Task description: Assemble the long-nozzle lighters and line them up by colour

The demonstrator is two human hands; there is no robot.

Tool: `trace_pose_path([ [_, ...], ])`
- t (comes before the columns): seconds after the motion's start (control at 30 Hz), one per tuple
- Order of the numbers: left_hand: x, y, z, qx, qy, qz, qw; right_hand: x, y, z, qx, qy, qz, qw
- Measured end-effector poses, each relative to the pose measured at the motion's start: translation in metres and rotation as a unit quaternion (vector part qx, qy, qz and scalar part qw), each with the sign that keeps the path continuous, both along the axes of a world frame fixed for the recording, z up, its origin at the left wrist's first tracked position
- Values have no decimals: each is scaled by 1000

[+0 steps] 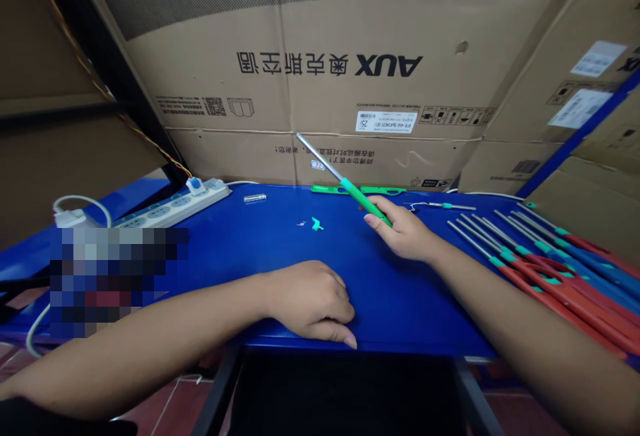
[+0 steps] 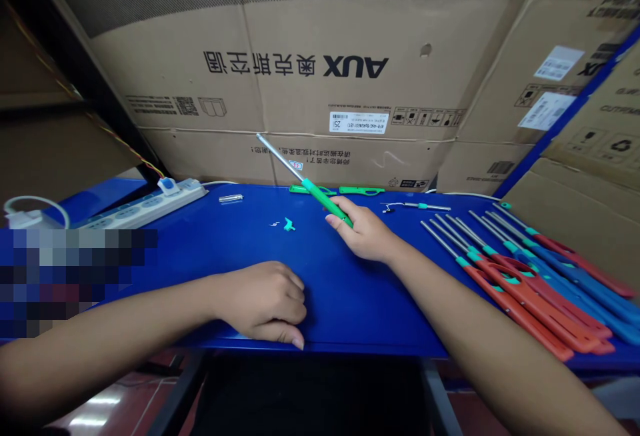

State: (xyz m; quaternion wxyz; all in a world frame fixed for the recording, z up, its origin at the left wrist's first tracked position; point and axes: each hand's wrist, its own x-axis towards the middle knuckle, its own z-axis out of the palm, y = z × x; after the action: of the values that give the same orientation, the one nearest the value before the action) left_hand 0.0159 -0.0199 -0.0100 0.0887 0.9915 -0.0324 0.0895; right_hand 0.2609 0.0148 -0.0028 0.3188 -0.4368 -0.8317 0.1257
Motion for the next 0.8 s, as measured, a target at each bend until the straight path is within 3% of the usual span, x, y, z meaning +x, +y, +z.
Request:
trace_pose_path([
  [0.1, 2, -2, 1, 5, 6, 10, 1000, -3, -2, 0, -7, -26, -11, 1000],
  [0.2, -2, 4, 8, 17, 10, 84, 996, -6, -2, -4, -20, -17, -25, 999],
  [0.3, -21, 29, 21, 23, 23, 252, 967, -6, 2, -9, -29, -39, -22, 999],
  [0.43, -58, 77, 33, 41, 49, 505, 860, -3, 6, -13, -10, -92, -43, 995],
  [0.53, -68, 98, 28, 27, 85, 557, 826, -2, 7, -13, 28, -58, -83, 994],
  [0.67, -56, 97, 14, 38, 113, 549, 827, -1, 10, -14, 53, -35, -114, 992],
  [0.8, -43, 88, 12, 67, 131, 541, 828, -4, 10, -15, 31, -44, -111, 992],
])
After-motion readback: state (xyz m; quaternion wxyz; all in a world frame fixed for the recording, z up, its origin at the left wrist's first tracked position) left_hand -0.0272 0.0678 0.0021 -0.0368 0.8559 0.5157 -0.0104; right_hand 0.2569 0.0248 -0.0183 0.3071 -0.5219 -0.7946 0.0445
